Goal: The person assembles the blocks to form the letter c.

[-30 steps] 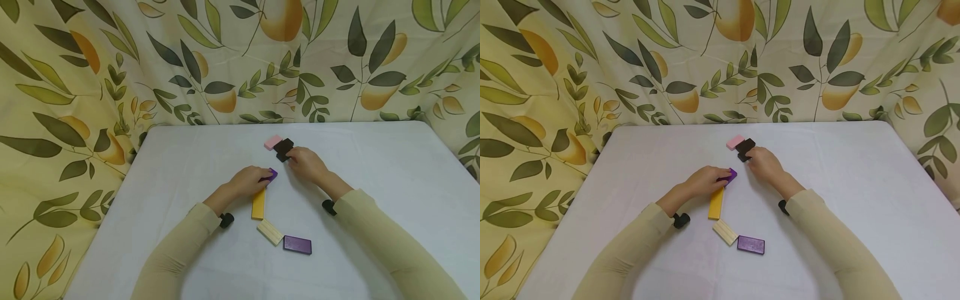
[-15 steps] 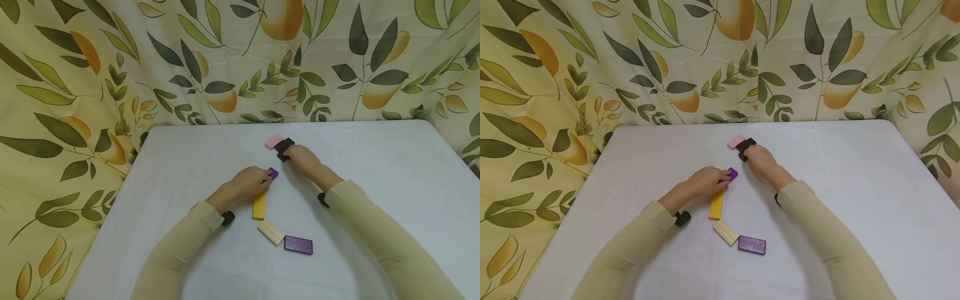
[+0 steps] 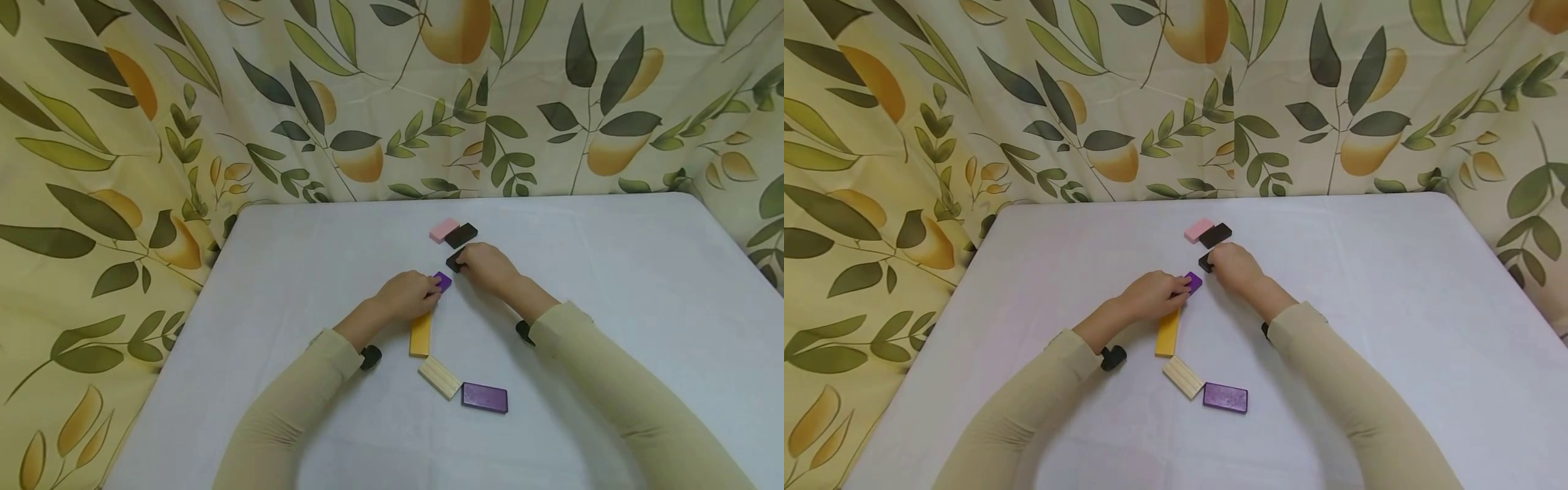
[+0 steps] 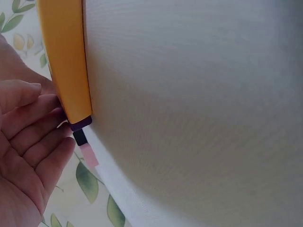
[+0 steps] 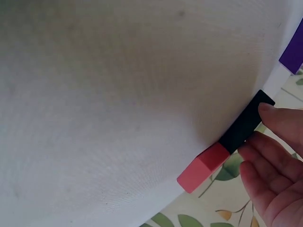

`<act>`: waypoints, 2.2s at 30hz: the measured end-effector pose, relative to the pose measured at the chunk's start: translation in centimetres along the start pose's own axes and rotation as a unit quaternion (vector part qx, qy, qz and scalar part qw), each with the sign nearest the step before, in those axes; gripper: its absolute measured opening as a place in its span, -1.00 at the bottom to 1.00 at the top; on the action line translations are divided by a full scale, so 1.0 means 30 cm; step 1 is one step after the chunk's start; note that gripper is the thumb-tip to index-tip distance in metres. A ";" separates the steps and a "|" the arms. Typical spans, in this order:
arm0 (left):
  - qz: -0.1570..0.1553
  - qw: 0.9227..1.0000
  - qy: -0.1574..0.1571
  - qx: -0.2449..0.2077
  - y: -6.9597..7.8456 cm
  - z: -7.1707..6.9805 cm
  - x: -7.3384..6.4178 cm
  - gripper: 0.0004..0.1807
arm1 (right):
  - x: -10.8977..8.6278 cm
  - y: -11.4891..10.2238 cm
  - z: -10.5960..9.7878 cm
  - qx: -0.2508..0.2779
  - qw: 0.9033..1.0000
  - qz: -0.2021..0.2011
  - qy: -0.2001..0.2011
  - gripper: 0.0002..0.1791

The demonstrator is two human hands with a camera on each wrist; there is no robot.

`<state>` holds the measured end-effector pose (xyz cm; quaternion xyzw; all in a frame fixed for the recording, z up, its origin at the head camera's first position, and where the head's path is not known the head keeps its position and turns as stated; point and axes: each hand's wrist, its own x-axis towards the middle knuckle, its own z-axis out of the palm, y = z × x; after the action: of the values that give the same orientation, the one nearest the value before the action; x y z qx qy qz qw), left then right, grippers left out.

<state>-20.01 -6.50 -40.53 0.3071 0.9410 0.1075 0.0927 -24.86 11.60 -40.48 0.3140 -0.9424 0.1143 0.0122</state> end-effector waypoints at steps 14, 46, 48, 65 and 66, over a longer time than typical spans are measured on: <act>-0.008 1.000 0.007 -0.001 0.001 0.005 0.001 -0.68 | -0.024 -0.013 0.006 -0.018 1.000 -0.010 0.002 -0.92; -0.014 1.000 0.004 -0.004 0.000 0.012 0.003 -0.67 | -0.087 -0.033 0.014 -0.008 0.999 -0.029 0.041 -0.90; -0.015 1.000 0.005 -0.004 -0.001 0.014 0.004 -0.67 | -0.086 -0.036 0.012 -0.009 0.999 -0.022 0.038 -0.90; -0.014 1.000 0.010 0.000 -0.002 0.017 0.007 -0.67 | -0.083 -0.051 0.017 -0.031 0.998 0.000 0.047 -0.94; -0.015 1.000 0.010 -0.001 -0.002 0.017 0.007 -0.67 | -0.083 -0.051 0.018 -0.030 0.998 0.000 0.047 -0.94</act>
<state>-20.08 -6.35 -41.05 0.2920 0.9462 0.1098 0.0856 -21.93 11.75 -40.91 0.3074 -0.9439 0.1004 0.0665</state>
